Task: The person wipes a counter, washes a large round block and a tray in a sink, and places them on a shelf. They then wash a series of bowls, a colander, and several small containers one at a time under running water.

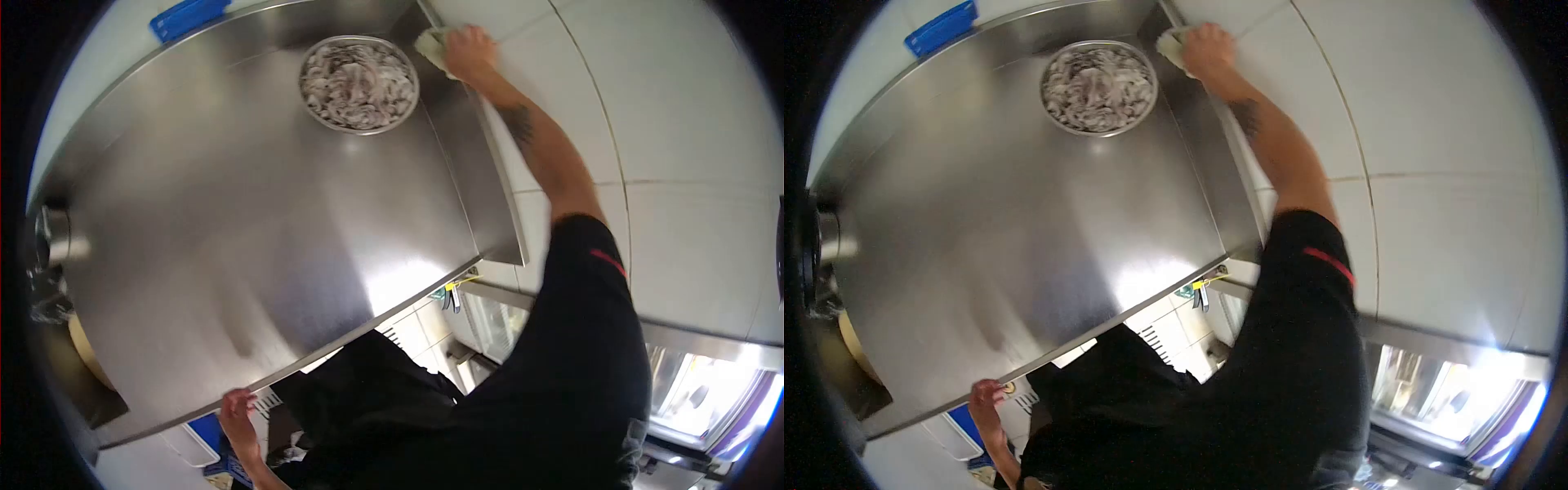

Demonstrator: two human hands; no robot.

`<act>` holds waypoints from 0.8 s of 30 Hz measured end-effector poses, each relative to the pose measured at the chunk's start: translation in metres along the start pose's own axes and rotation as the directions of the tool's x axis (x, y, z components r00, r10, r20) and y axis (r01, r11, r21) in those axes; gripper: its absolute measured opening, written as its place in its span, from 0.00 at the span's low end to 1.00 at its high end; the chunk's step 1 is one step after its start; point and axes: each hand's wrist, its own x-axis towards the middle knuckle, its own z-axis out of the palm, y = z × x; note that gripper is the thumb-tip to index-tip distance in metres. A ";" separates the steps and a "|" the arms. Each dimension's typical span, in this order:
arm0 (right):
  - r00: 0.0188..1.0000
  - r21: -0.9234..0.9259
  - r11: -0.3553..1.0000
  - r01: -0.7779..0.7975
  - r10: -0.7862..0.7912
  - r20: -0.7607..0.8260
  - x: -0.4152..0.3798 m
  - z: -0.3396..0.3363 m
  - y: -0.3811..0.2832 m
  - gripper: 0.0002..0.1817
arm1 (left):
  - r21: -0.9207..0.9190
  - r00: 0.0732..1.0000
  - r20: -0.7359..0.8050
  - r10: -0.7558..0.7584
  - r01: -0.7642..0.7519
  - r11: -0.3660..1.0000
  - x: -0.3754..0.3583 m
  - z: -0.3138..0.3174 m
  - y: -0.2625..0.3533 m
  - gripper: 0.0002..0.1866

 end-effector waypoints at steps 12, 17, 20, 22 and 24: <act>0.822 0.020 0.995 -0.096 0.068 0.566 -0.475 -0.127 0.012 0.21 | 0.066 0.918 0.224 0.327 -0.349 0.935 -0.024 0.016 -0.067 0.09; 0.695 0.420 0.666 -0.617 0.211 0.687 -0.528 -0.271 -0.006 0.16 | -0.161 0.655 0.605 0.453 -0.457 0.875 -0.026 0.117 -0.002 0.14; 0.863 0.802 0.318 -0.505 0.205 0.462 -0.525 -0.326 -0.033 0.22 | -0.278 0.421 0.874 0.242 0.026 0.960 -0.067 0.211 0.031 0.32; 0.909 0.899 0.146 -0.414 0.113 0.400 -0.519 -0.360 -0.044 0.25 | -0.254 0.076 0.961 0.265 0.620 0.743 -0.112 0.259 0.046 0.33; 0.908 0.906 0.098 -0.412 0.132 0.398 -0.522 -0.389 -0.036 0.29 | -0.301 0.155 0.950 0.270 0.679 0.670 -0.115 0.305 0.047 0.27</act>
